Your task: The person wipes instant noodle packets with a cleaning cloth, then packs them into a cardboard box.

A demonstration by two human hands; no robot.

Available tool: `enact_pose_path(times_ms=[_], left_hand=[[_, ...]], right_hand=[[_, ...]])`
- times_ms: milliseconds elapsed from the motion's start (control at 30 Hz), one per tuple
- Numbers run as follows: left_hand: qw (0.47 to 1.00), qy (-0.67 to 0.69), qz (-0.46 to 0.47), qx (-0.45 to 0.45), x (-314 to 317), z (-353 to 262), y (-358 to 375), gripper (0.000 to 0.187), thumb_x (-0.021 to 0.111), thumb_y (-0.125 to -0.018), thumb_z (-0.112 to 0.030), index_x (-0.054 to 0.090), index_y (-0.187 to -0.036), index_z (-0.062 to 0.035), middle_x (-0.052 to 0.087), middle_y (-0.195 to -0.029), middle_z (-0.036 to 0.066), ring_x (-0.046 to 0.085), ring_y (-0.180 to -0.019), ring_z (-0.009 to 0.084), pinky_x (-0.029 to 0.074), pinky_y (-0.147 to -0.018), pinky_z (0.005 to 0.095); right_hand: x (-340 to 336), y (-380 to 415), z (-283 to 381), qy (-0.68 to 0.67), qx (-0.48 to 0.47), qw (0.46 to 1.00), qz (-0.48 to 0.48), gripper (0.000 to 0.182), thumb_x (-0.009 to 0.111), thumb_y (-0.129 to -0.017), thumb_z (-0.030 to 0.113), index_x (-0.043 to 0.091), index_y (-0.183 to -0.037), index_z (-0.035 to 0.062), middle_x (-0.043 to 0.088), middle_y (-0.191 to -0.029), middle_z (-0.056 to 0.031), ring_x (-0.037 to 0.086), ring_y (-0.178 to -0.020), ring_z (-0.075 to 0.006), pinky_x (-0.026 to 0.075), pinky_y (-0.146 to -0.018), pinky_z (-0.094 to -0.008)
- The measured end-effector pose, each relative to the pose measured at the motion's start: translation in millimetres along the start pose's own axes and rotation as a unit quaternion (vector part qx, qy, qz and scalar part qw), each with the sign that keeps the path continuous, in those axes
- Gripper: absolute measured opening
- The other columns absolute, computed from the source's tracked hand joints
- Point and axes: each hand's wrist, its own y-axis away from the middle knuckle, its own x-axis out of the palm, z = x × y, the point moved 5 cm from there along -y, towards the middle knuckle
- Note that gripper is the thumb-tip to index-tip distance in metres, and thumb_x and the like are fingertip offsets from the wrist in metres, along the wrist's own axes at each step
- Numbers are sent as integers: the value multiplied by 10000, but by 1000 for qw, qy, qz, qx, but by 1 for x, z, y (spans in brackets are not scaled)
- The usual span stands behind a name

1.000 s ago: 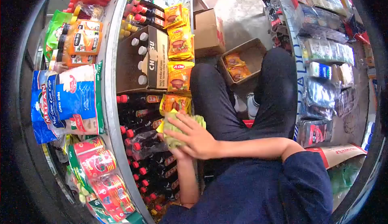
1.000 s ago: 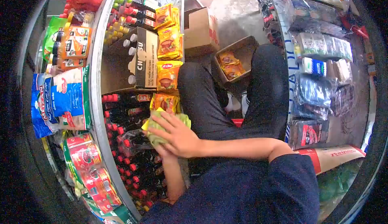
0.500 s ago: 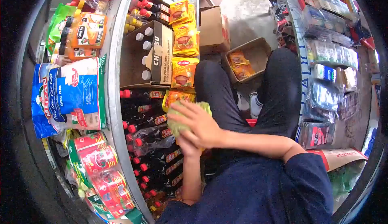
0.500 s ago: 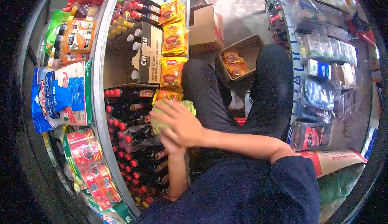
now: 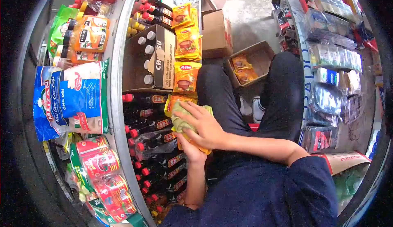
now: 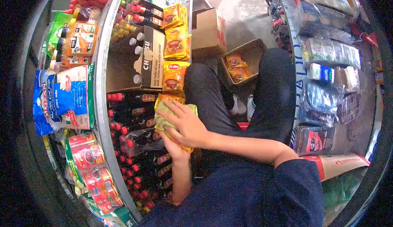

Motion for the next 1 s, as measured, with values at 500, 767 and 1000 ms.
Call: enact_pose_path(times_ms=[500, 767, 1000], left_hand=[[989, 50, 135, 14, -12, -13, -24, 766, 287, -1017, -679, 242, -1604, -189, 291, -1637, 95, 299, -1493, 280, 236, -1223, 483], [999, 9, 42, -27, 1, -7, -5, 729, 320, -1026, -647, 279, -1583, -178, 358, -1586, 95, 321, -1479, 283, 269, -1214, 473], [972, 166, 132, -97, 2, -14, -32, 784, 324, -998, -688, 200, -1622, -230, 199, -1644, 246, 227, -1506, 417, 143, -1230, 573]], right_hand=[[7, 28, 11, 38, -29, 999, 18, 641, 616, -906, 293, 462, -1506, 132, 289, -1604, -249, 289, -1465, -474, 257, -1200, -538], [-25, -9, -3, 70, -149, 986, 10, 521, 680, -811, 298, 655, -1314, 160, 549, -1393, -143, 543, -1208, -377, 454, -984, -479], [-2, 40, 11, 62, -94, 992, 54, 613, 669, -845, 287, 543, -1437, 189, 403, -1558, -176, 372, -1435, -425, 336, -1140, -546]])
